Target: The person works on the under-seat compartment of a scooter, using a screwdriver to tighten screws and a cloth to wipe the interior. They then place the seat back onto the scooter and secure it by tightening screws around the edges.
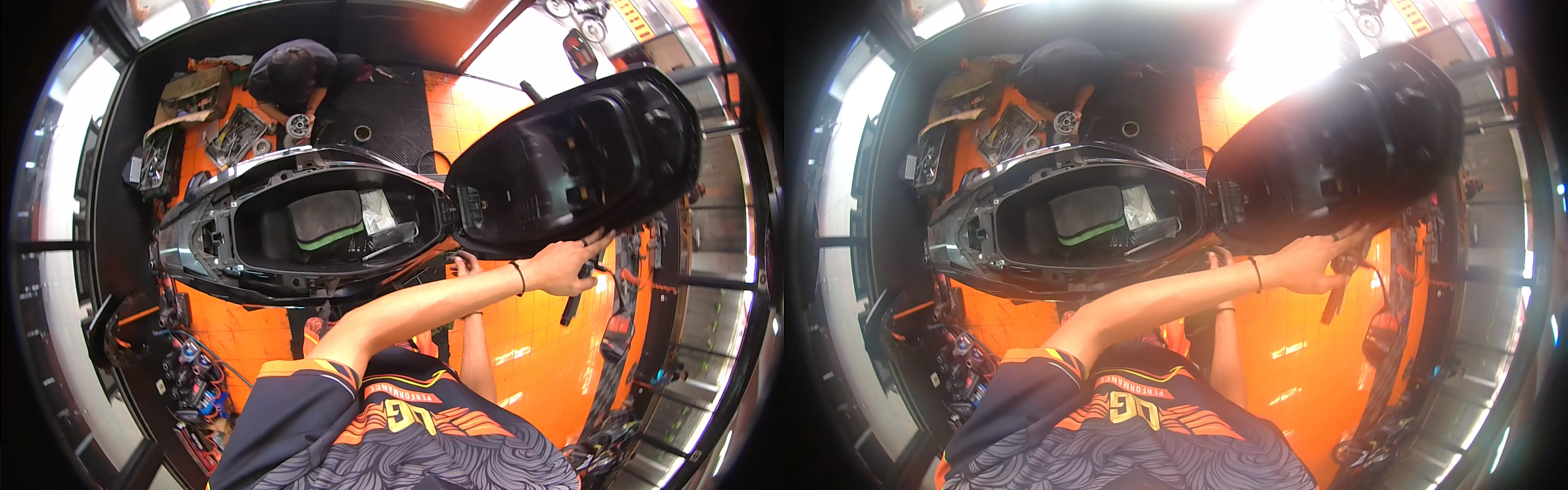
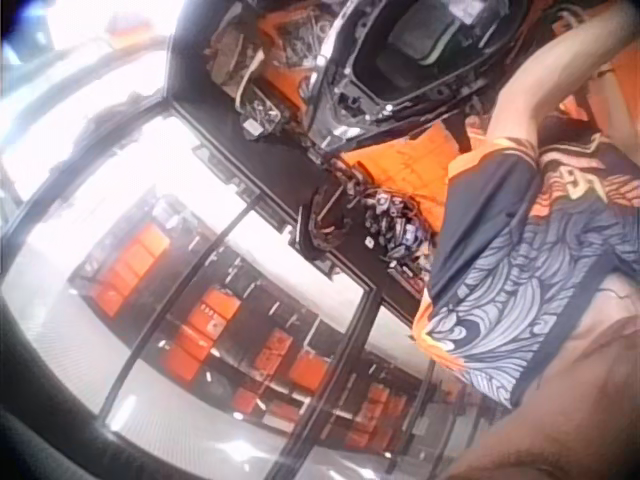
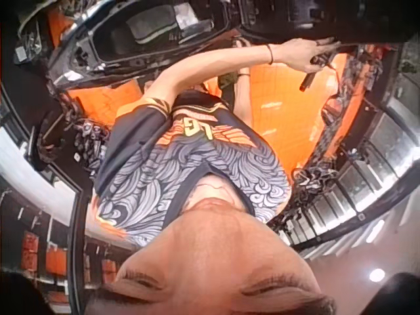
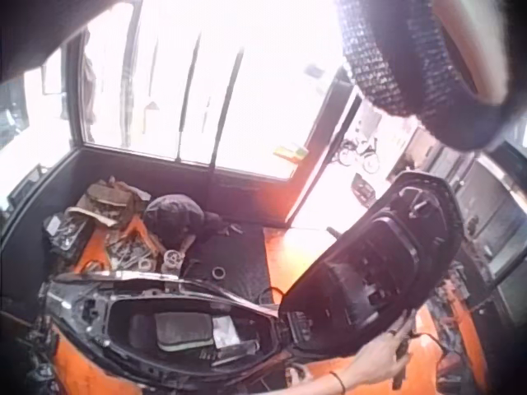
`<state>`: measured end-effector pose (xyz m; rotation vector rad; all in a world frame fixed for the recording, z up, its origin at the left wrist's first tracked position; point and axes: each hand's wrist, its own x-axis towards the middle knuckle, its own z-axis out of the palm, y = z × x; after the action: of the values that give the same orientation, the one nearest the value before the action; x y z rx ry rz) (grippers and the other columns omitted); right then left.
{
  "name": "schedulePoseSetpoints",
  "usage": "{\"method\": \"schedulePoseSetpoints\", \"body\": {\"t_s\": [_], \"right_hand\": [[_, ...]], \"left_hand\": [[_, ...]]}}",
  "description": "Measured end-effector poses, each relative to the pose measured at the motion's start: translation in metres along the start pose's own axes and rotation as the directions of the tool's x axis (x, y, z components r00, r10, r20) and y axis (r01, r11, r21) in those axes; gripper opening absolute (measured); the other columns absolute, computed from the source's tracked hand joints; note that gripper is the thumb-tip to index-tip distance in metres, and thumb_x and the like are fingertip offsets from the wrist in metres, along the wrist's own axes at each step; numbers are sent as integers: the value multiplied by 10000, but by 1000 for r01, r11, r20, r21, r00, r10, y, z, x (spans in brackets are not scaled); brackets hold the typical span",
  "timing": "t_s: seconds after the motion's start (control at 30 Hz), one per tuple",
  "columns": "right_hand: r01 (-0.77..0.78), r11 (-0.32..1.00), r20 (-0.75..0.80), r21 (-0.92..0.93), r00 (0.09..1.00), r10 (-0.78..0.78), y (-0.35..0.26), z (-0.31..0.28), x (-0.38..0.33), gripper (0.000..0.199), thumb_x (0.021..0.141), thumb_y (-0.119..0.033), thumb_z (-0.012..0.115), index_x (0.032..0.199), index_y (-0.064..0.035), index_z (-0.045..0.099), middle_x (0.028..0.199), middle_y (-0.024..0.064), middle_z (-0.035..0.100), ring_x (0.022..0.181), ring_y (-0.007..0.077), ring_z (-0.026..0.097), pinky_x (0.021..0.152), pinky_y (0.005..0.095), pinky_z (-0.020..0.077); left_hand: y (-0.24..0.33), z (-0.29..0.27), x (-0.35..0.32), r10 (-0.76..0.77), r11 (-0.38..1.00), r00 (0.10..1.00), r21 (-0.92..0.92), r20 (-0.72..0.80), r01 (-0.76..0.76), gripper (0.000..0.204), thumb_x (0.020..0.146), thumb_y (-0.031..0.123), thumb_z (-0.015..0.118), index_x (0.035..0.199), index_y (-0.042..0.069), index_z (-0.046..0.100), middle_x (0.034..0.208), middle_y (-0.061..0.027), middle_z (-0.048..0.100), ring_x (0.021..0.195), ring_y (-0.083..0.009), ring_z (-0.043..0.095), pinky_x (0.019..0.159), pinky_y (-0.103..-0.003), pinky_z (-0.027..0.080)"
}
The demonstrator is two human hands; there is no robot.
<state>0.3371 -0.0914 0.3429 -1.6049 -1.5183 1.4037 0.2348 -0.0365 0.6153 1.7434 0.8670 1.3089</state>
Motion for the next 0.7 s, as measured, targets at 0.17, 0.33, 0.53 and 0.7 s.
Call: {"method": "schedulePoseSetpoints", "body": {"t_s": [0.17, 0.33, 0.53, 0.7], "right_hand": [[152, 934, 226, -324, 971, -80, 12, 12, 89, 373, 972, -263, 652, 1252, -21, 606, 1154, 164, 680, 989, 252, 664, 937, 386, 492], [424, 710, 387, -562, 894, -227, 17, -4, 152, 301, 904, -152, 667, 1161, 1, 631, 1119, 242, 679, 1038, 380, 663, 922, 442, 514], [452, 743, 334, -493, 887, -318, 15, -48, 184, 222, 917, -90, 623, 1102, 26, 665, 984, 207, 725, 925, 329, 721, 819, 398, 561], [294, 887, 316, -357, 931, -181, 19, -50, 185, 208, 969, -84, 574, 1124, 25, 660, 926, 155, 743, 820, 212, 735, 750, 332, 566]], "left_hand": [[-55, -36, 9, -125, 990, 991, -61, 49, 128, 494, 906, 344, 611, 1256, -4, 636, 1080, -217, 714, 1002, -398, 680, 919, -468, 526], [-146, -91, -52, -476, 879, 778, -240, -410, 412, 343, 886, 285, 648, 1046, -8, 729, 923, -202, 731, 861, -328, 726, 779, -403, 565], [-245, -200, -188, -90, 331, 123, 87, -988, 940, 302, 823, 281, 650, 795, -18, 682, 819, -262, 667, 812, -445, 665, 732, -517, 527], [-285, -267, -270, -58, -251, 73, 85, -996, 964, 586, 864, 466, 648, 1183, -26, 638, 1177, -220, 671, 1270, -355, 515, 1024, -522, 417]]}}
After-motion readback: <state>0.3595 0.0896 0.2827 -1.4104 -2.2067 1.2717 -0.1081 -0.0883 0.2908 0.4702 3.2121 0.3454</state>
